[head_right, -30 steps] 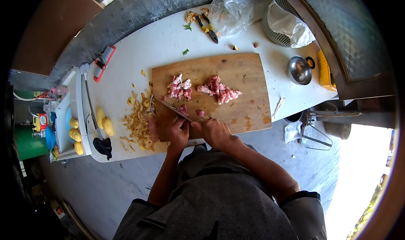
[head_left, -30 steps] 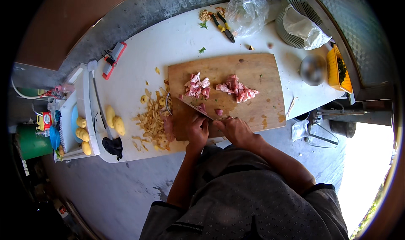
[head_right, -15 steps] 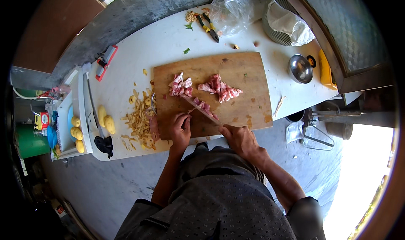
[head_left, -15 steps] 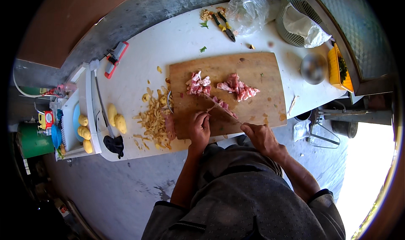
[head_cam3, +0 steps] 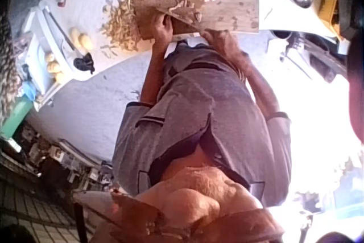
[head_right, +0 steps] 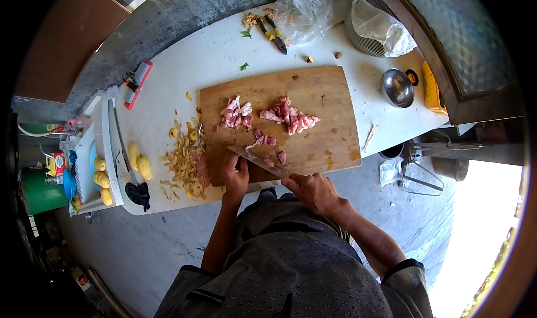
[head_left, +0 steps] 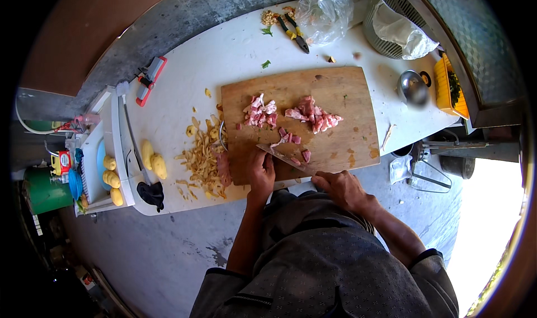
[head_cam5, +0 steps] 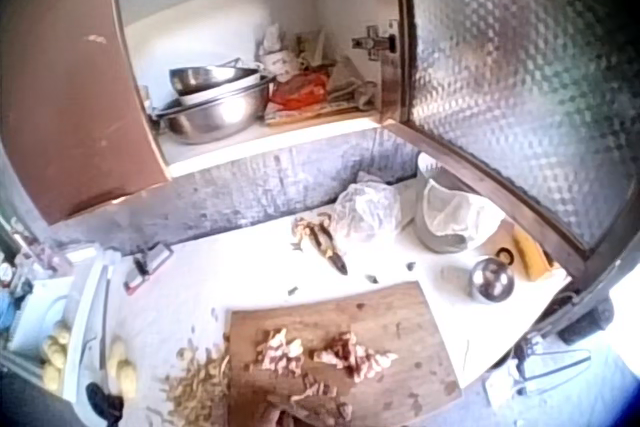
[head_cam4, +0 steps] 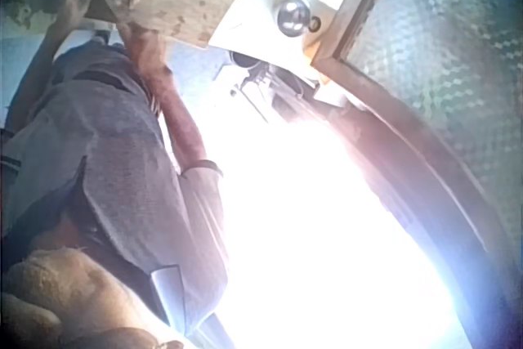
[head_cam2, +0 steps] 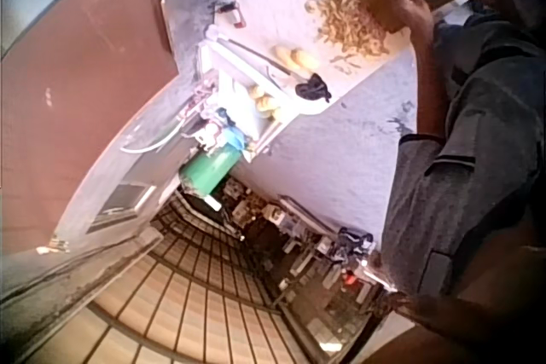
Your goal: The person uses a cleaver to chop raw meat into small pieces on a wooden cutting board. The person repeatedly slices the meat and occasionally gathers the pieces together to continue chopping.
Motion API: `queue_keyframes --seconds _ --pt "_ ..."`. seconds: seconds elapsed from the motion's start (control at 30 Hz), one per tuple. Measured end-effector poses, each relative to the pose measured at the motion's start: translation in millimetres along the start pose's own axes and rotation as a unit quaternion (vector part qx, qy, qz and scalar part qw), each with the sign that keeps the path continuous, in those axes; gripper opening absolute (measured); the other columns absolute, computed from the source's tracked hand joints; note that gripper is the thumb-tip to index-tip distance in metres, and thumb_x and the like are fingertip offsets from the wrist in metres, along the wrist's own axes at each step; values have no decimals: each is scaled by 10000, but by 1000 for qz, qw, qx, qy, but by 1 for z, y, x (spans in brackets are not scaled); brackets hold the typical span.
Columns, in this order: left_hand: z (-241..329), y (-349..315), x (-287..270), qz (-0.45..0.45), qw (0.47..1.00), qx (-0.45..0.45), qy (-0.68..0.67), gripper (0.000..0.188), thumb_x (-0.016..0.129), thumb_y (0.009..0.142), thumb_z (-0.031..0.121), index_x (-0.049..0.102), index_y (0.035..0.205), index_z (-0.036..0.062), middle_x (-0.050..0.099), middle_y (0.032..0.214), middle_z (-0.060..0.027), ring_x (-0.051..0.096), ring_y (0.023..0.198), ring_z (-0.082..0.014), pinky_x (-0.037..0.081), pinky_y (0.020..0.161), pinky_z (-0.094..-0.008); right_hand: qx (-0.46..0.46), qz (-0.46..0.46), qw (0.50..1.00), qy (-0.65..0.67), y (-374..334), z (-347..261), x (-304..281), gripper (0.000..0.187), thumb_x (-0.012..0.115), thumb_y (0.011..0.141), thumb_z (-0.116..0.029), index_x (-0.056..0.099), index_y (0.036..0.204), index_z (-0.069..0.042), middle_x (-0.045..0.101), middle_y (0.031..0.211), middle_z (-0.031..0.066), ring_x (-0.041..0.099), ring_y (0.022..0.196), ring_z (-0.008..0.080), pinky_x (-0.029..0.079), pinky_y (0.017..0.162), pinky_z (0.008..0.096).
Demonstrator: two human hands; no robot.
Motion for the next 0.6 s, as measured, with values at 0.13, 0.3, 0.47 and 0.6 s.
queue_keyframes --seconds 0.13,0.3,0.47,0.6 --pt "2 2 1 3 1000 11 -7 236 679 926 -94 759 1133 -15 727 999 -187 716 927 -384 567 823 -418 -2 -41 999 -27 8 -5 2 387 548 1149 -371 759 1180 -48 761 950 262 738 946 475 582 842 550" --pt "-5 -1 2 -29 999 38 -5 245 685 919 -96 776 1127 -6 743 961 -183 725 854 -373 570 761 -420 -110 -29 984 -137 39 -11 25 391 523 1154 -365 730 1215 -39 744 921 263 740 931 476 597 822 562" --pt "-8 -4 7 -49 999 -11 22 240 709 939 -54 782 1147 39 753 1061 -189 731 948 -415 584 804 -466 -157 48 965 -206 78 -12 56 390 500 1153 -363 705 1301 -66 754 967 221 747 898 466 610 799 575" --pt "-17 -7 5 -35 999 -12 18 134 711 952 -30 745 1070 24 724 1000 -178 709 881 -404 567 760 -452 -142 5 972 -189 83 -8 47 394 492 1161 -372 724 1319 -96 763 950 201 760 912 434 612 805 562"
Point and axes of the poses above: each hand's wrist, its own y-axis towards the middle knuckle, its own x-axis out of the palm, z = x × y, the point moved 5 cm from there along y, towards the middle knuckle
